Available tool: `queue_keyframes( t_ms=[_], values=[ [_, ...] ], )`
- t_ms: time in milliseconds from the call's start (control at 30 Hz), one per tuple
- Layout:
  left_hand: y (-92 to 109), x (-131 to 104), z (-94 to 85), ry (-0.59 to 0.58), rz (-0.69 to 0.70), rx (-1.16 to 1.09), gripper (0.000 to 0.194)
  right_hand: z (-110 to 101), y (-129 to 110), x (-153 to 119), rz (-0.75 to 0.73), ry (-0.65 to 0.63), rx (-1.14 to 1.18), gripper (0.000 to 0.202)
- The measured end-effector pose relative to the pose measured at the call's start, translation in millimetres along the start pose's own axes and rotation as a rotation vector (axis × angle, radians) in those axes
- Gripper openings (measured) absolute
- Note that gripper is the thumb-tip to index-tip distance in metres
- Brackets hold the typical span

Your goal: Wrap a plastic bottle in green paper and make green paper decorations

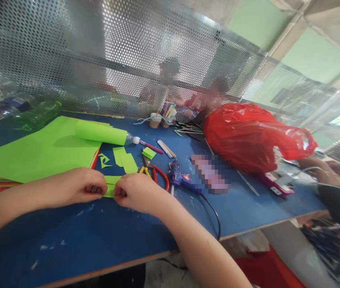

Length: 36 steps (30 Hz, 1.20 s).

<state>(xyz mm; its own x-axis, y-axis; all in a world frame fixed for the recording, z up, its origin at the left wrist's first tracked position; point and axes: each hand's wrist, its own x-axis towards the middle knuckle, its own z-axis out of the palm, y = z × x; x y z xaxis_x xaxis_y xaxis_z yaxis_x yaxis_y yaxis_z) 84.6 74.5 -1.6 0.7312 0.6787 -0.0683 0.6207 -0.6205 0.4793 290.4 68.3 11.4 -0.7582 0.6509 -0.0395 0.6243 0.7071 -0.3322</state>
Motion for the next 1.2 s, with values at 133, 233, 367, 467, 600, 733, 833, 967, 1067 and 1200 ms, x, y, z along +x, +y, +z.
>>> queue_keyframes(
  t_ms=[133,233,367,467,600,733,833,967,1067,1200],
  values=[
    [-3.9,0.0,-1.2,-0.025,-0.026,-0.013,0.014,0.3,1.1,1.2,0.008,-0.006,0.01,0.011],
    [-4.8,-0.6,-1.8,-0.022,-0.021,-0.013,0.015,0.4,1.9,1.6,0.001,-0.003,-0.003,0.012],
    [-4.2,-1.7,-1.4,-0.01,-0.03,-0.015,0.012,-0.4,1.9,0.8,0.012,-0.023,0.012,0.013],
    [-3.4,-1.6,-0.5,0.016,-0.004,-0.002,0.011,-1.2,0.9,0.3,0.033,-0.044,0.046,0.015],
    [-3.2,-0.8,-0.3,0.006,0.032,0.015,0.014,-1.7,0.3,0.9,0.069,-0.077,0.042,0.014],
    [-4.0,-1.2,-0.6,-0.007,-0.019,-0.018,0.013,-0.9,2.4,1.8,0.088,-0.093,0.066,0.013],
    [-4.4,-1.7,-0.6,-0.002,-0.016,-0.027,0.012,0.1,4.7,1.9,0.079,-0.085,0.081,0.013],
    [-5.5,-1.3,-0.9,0.006,-0.013,-0.021,0.011,0.3,5.9,1.4,0.058,-0.076,0.097,0.013],
    [-7.8,-0.7,-1.2,-0.021,-0.039,-0.034,0.011,-0.6,5.5,1.1,0.065,-0.084,0.102,0.013],
    [-12.1,-0.9,-0.7,-0.027,-0.04,-0.064,0.013,-1.4,4.2,0.5,0.078,-0.095,0.097,0.014]
  ],
)
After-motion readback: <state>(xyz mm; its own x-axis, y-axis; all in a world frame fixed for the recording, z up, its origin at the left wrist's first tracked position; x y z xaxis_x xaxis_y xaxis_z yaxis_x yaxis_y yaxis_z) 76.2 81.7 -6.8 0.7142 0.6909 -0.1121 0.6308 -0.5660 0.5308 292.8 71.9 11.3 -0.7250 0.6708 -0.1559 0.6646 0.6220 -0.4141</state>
